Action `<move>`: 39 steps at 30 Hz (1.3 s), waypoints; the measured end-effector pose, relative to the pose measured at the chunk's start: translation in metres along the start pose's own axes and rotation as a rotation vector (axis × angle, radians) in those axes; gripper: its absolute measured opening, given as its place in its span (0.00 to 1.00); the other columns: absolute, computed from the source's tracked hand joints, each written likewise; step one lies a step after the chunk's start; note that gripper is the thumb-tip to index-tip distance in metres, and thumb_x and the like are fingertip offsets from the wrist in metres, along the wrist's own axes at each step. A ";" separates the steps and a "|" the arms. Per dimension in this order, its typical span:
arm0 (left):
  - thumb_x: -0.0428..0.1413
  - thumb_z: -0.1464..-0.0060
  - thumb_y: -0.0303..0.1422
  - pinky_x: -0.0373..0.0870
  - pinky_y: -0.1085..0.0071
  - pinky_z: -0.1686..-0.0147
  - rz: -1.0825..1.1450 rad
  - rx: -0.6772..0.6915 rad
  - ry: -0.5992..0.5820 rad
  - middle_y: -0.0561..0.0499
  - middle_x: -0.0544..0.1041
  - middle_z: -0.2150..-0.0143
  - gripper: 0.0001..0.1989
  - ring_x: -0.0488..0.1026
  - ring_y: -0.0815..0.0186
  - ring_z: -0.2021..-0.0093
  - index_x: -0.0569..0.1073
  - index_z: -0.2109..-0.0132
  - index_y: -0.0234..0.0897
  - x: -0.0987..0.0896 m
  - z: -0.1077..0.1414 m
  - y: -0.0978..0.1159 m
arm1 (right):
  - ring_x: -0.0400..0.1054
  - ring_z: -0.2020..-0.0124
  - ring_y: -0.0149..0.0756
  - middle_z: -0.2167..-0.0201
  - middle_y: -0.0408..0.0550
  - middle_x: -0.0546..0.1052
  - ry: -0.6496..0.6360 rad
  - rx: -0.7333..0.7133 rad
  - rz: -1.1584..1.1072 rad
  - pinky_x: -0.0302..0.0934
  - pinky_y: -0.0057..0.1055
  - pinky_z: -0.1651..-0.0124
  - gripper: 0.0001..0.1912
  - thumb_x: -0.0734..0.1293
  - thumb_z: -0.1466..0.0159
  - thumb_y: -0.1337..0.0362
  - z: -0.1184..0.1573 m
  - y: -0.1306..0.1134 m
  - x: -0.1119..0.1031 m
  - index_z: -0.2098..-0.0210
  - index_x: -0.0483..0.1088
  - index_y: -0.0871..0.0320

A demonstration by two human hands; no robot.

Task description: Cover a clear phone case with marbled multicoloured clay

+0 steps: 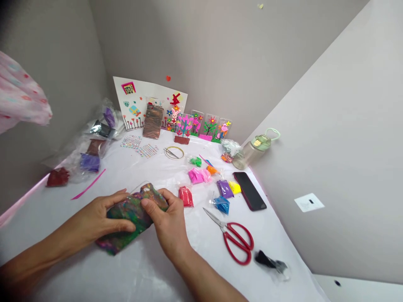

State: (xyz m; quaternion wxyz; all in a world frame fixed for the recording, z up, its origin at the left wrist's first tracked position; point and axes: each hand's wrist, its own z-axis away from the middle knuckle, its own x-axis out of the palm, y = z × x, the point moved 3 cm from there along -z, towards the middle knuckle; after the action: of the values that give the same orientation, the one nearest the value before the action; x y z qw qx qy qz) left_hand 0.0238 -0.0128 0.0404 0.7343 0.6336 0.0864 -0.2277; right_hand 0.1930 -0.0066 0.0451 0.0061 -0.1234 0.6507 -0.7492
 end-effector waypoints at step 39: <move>0.63 0.48 0.46 0.75 0.66 0.55 0.364 -0.021 0.085 0.55 0.79 0.65 0.13 0.78 0.55 0.56 0.77 0.61 0.43 -0.010 -0.003 -0.020 | 0.73 0.67 0.34 0.66 0.46 0.81 -0.188 -0.041 -0.033 0.68 0.29 0.61 0.16 0.68 0.35 0.53 0.000 0.005 0.008 0.56 0.79 0.57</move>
State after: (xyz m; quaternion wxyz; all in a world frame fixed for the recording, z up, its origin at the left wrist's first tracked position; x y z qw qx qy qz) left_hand 0.0071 -0.0092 0.0261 0.7658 0.6400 0.0039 -0.0631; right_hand 0.1847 -0.0090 0.0419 0.0525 -0.2039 0.6603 -0.7209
